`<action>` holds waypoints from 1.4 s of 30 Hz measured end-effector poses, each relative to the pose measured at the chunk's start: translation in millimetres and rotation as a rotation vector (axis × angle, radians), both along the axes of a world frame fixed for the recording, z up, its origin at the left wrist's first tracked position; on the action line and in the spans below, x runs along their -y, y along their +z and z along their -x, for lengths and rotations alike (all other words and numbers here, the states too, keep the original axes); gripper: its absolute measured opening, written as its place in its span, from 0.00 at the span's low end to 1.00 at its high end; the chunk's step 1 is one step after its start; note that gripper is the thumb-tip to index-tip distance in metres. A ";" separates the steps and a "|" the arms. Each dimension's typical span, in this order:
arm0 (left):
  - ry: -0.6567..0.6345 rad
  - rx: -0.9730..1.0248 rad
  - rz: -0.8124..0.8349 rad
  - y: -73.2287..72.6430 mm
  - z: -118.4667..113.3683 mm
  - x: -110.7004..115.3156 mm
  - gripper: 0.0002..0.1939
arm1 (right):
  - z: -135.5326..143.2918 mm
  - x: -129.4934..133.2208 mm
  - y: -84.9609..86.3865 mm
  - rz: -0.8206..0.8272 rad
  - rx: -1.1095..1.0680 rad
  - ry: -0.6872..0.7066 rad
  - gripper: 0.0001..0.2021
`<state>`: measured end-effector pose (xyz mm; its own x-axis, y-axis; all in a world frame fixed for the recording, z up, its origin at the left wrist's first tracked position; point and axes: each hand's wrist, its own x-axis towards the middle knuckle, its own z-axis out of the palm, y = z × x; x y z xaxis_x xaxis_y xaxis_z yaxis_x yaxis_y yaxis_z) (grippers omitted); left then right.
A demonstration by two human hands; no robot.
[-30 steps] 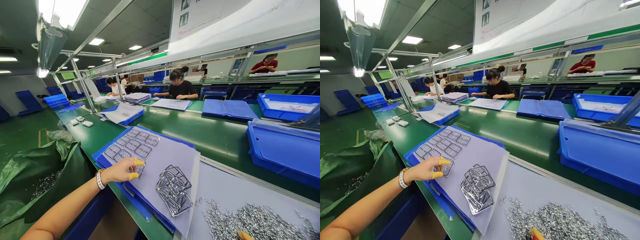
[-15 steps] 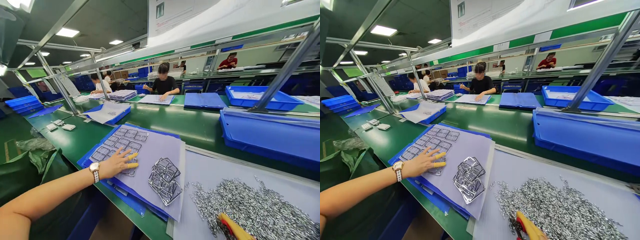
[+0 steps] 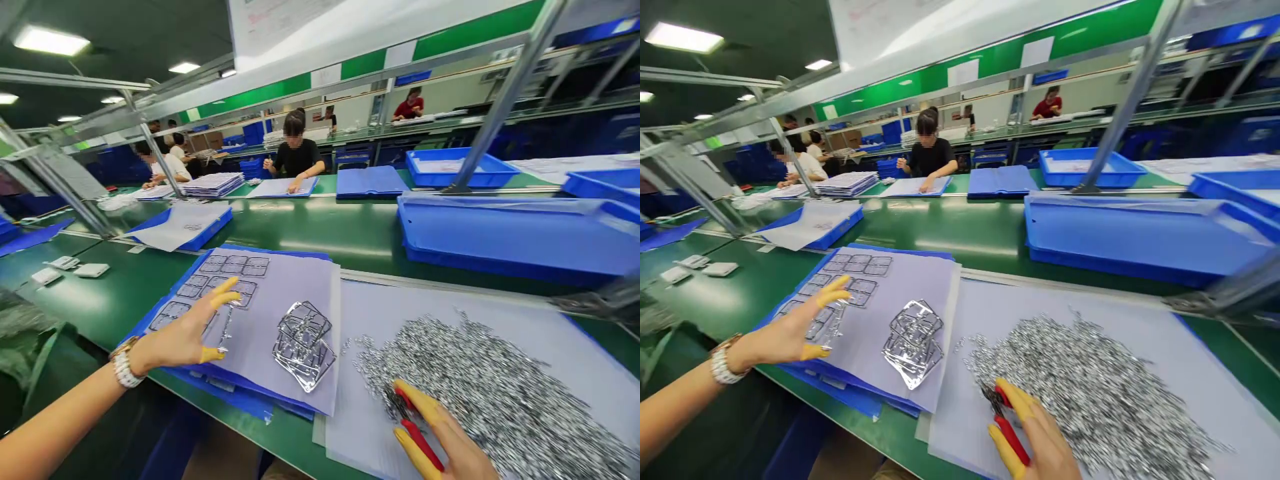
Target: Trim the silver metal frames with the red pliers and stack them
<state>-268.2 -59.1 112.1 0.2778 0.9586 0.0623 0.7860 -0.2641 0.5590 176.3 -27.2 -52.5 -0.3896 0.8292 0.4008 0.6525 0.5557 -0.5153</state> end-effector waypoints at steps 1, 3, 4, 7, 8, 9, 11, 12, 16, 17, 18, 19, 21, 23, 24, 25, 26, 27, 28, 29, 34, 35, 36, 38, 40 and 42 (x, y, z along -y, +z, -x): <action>0.047 0.267 0.029 2.8 -3.9 2.5 0.41 | 0.4 1.5 6.5 0.025 -0.020 -0.041 0.24; 0.098 0.826 0.069 2.3 -17.3 6.3 0.41 | 0.3 3.3 17.3 0.062 -0.055 -0.108 0.21; 0.095 1.070 0.082 -0.7 -27.4 7.2 0.41 | -0.9 3.8 21.2 0.071 -0.070 -0.122 0.21; -0.017 1.553 0.168 -18.0 -70.1 4.0 0.43 | -9.4 4.5 28.0 0.085 -0.098 -0.141 0.22; -0.069 1.652 0.232 -25.1 -87.5 0.6 0.43 | -13.3 4.9 28.9 0.084 -0.105 -0.157 0.22; -0.120 1.743 0.297 -32.0 -105.8 -3.9 0.43 | -17.3 5.6 29.4 0.080 -0.114 -0.179 0.22; -0.192 1.874 0.461 -44.1 -143.4 -15.3 0.42 | -24.7 7.8 30.0 0.057 -0.135 -0.215 0.23; -0.209 1.916 0.542 -48.9 -161.8 -21.6 0.40 | -28.0 9.1 30.5 0.038 -0.140 -0.222 0.23; -0.040 1.986 0.749 -63.5 -226.6 -45.7 0.29 | -36.9 15.0 37.9 -0.071 -0.078 -0.190 0.25; 0.034 1.985 0.772 -67.8 -239.7 -50.1 0.26 | -37.8 16.4 40.9 -0.096 -0.046 -0.187 0.25; 0.102 1.978 0.790 -72.7 -251.5 -53.6 0.24 | -37.8 17.6 44.2 -0.118 -0.018 -0.194 0.26; 0.154 1.967 0.807 -78.2 -261.9 -56.0 0.23 | -36.9 18.7 47.3 -0.137 0.004 -0.209 0.27; 0.203 1.937 0.833 -89.8 -278.5 -57.9 0.21 | -32.1 20.1 52.9 -0.168 0.036 -0.241 0.28; 0.215 1.914 0.845 -99.8 -289.9 -57.0 0.21 | -23.9 20.1 57.3 -0.188 0.086 -0.231 0.25; 0.220 1.908 0.843 -103.6 -293.8 -56.1 0.20 | -19.2 19.4 59.2 -0.188 0.122 -0.213 0.22; 0.227 1.907 0.837 -106.6 -296.7 -55.2 0.20 | -14.3 18.3 61.0 -0.181 0.161 -0.196 0.19; 0.235 1.907 0.829 -108.9 -298.8 -54.4 0.19 | -9.6 16.7 62.8 -0.170 0.200 -0.186 0.16; 0.240 1.905 0.822 -110.8 -300.1 -54.0 0.19 | -5.3 14.8 64.6 -0.156 0.233 -0.185 0.14; 0.244 1.901 0.813 -112.6 -300.9 -53.8 0.19 | -1.5 12.6 66.2 -0.142 0.262 -0.192 0.14; 0.248 1.893 0.806 -114.5 -301.2 -53.9 0.19 | 1.9 10.3 67.7 -0.131 0.286 -0.204 0.14; 0.301 1.853 0.756 -123.6 -301.0 -55.9 0.19 | 10.6 0.3 70.3 -0.100 0.344 -0.203 0.15; 0.311 1.845 0.749 -124.2 -301.1 -56.3 0.19 | 10.9 -0.8 70.0 -0.093 0.347 -0.201 0.15; 0.322 1.839 0.740 -124.3 -301.4 -56.6 0.19 | 11.0 -1.5 69.5 -0.087 0.348 -0.200 0.16; 0.342 1.828 0.727 -123.3 -302.1 -57.1 0.18 | 10.3 -2.0 68.3 -0.088 0.347 -0.204 0.17; 0.354 1.819 0.728 -122.2 -302.8 -57.4 0.18 | 9.4 -1.6 67.4 -0.103 0.346 -0.205 0.17; 0.353 1.810 0.741 -122.3 -303.1 -57.6 0.18 | 8.8 -0.9 67.1 -0.112 0.351 -0.200 0.17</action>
<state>34.9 -1.5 -10.2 0.1859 0.9137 -0.3613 -0.7653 0.3653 0.5300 167.4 -26.3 14.6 -0.3543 0.8611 0.3647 0.8785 0.4402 -0.1859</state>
